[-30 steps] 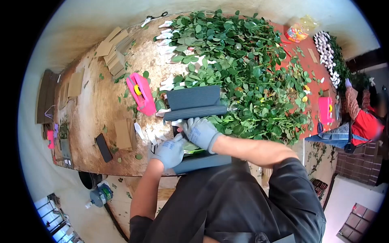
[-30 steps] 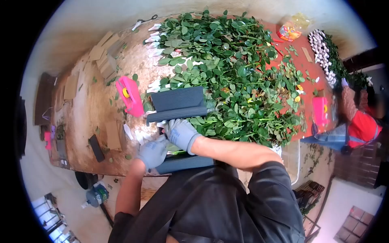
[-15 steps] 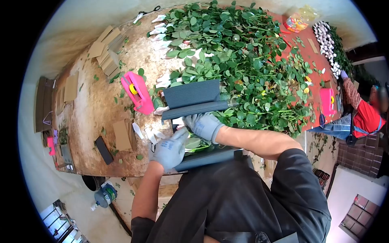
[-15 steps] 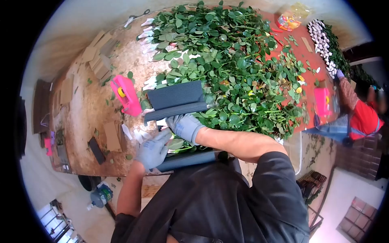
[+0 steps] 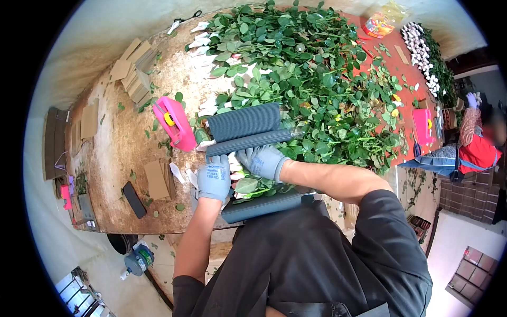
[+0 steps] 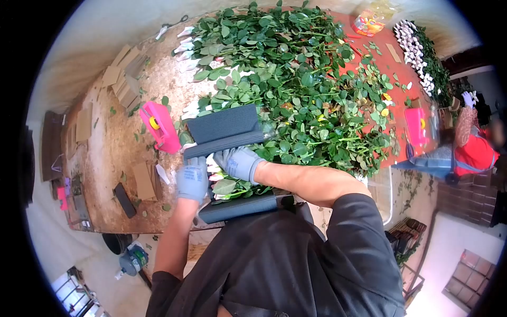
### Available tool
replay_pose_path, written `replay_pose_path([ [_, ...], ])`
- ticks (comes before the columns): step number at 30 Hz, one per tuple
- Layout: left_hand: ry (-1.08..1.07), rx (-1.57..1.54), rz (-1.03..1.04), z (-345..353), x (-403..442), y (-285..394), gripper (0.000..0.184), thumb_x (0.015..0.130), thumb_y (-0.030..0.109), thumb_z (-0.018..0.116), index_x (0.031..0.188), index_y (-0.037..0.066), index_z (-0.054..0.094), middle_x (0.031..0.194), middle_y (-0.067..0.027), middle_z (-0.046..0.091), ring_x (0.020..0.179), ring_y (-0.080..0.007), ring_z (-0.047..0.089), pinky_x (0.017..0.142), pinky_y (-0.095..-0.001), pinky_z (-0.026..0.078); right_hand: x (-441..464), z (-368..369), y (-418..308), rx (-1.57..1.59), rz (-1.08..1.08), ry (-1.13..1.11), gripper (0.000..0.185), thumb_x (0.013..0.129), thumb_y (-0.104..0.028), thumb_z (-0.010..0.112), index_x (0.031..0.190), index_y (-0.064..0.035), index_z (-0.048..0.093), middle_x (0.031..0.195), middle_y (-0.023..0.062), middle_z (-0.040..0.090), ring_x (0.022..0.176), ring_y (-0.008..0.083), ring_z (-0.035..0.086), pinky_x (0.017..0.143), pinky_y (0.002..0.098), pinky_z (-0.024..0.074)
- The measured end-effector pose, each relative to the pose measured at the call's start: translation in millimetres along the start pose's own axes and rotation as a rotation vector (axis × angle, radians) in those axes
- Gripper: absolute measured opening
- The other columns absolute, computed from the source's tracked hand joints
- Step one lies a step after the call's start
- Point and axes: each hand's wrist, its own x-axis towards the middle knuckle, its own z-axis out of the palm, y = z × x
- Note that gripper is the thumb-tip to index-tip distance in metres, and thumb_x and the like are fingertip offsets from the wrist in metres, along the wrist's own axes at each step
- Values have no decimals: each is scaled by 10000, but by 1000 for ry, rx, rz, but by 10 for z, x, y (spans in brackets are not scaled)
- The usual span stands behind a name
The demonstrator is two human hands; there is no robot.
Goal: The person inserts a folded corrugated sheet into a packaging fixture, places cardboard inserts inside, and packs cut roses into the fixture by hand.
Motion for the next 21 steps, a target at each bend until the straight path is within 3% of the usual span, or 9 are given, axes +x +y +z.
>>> replay_pose_path([
  [2,-21,20,114,-14,-30,-77,204,843,145,618,1033,74,612,986,-116,657,753,-266,698,628,-407,567,0,-58,-3,25,24,0,243,909,-148,536,1099,-7,593,797,161,648,636,242,659,489,374,500],
  [6,42,-5,162,-78,-171,-227,174,838,137,616,999,70,629,956,-106,661,748,-273,694,653,-416,565,9,-101,-9,11,28,2,248,912,-143,531,1113,-9,588,811,173,649,639,244,664,471,372,503],
  [9,-44,99,49,55,-306,-477,183,830,142,622,994,63,641,954,-109,668,762,-280,693,698,-423,560,13,-71,0,51,17,-52,270,922,-140,524,1151,-12,585,841,192,653,654,255,675,458,378,506],
  [11,-344,81,-240,90,-400,-766,147,830,122,621,970,110,664,913,-112,685,795,-288,693,709,-447,540,2,-78,15,155,49,-77,301,936,-142,515,1199,-9,575,872,212,653,645,279,681,458,399,515],
  [12,-347,71,-267,37,-442,-776,147,830,122,621,970,110,664,913,-112,685,795,-288,693,709,-447,540,8,-75,30,176,27,-59,314,953,-150,508,1224,-3,566,896,233,650,612,297,674,451,418,519],
  [15,-310,-15,-210,-395,-517,-659,209,862,140,623,1058,87,672,1007,-113,695,859,-284,698,749,-443,537,24,-126,37,188,28,-134,320,966,-162,504,1242,-9,556,900,241,647,585,303,666,437,425,515],
  [19,-21,-491,270,-537,-421,-119,352,901,214,618,1224,78,646,1319,-108,628,968,-299,678,846,-443,541,34,-66,24,87,6,-80,335,991,-187,494,1283,-28,531,883,235,639,591,301,666,438,430,512],
  [20,-159,-494,309,-531,-431,-78,450,933,223,580,1363,90,594,1452,-74,547,1012,-312,677,891,-445,541,33,-63,27,82,-7,-85,335,991,-187,494,1283,-28,531,883,235,639,591,301,666,438,430,512],
  [21,-153,-502,300,-499,-425,-58,450,933,223,580,1363,90,594,1452,-74,547,1012,-312,677,891,-445,541,36,-58,31,44,-36,-98,353,981,-201,513,1272,-1,526,899,238,652,597,300,674,452,419,524],
])
